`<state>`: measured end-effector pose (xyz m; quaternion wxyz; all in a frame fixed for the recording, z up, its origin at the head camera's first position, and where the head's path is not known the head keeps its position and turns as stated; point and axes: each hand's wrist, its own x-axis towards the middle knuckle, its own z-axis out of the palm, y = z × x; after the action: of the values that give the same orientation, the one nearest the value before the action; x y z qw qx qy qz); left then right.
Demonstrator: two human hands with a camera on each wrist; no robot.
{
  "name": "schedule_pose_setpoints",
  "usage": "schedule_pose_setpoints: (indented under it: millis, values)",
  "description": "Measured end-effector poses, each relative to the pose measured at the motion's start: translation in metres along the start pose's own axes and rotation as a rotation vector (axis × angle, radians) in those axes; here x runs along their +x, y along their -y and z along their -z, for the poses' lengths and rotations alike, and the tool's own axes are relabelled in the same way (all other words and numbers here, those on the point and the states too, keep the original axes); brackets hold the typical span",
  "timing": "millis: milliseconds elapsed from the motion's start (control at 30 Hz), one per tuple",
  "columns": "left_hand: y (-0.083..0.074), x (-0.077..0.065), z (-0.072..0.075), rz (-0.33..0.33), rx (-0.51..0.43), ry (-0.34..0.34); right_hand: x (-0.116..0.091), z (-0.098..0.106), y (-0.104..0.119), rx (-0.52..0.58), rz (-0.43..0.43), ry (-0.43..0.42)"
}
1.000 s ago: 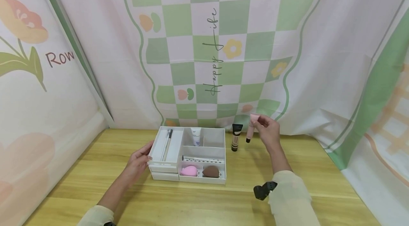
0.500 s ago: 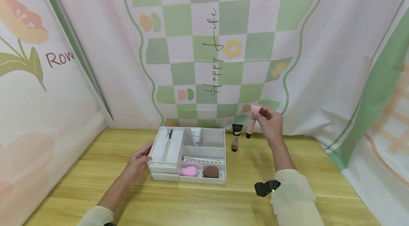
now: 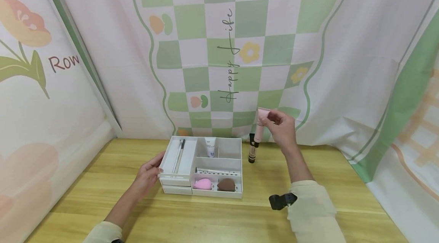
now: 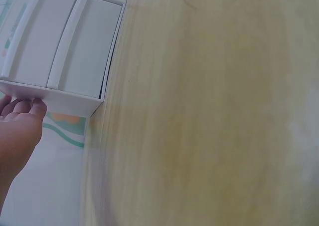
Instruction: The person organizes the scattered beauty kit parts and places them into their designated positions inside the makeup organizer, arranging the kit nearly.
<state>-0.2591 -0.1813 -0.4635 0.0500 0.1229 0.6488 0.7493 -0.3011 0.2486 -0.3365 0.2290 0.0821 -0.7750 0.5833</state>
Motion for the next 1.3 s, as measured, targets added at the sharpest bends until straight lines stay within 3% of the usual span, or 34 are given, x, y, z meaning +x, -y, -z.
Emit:
schedule_pose_setpoints:
  millis: [167,567,733,933,1300]
  values:
    - [-0.001,-0.001,-0.001,-0.007,-0.003,0.001,-0.001,-0.013,0.005,0.048,0.002,0.057]
    - [-0.001,-0.001,0.0,0.0,-0.014,0.001,-0.003,-0.052,0.004,0.048,-0.015,0.167]
    - [-0.001,-0.001,0.0,-0.001,-0.018,0.004,-0.006,-0.066,0.0,0.042,-0.066,0.212]
    - [0.001,0.0,0.001,-0.011,-0.019,0.009,-0.01,-0.081,-0.01,0.007,-0.117,0.213]
    - [0.001,0.0,0.001,-0.003,-0.025,0.003,-0.018,-0.103,-0.033,-0.027,-0.053,0.224]
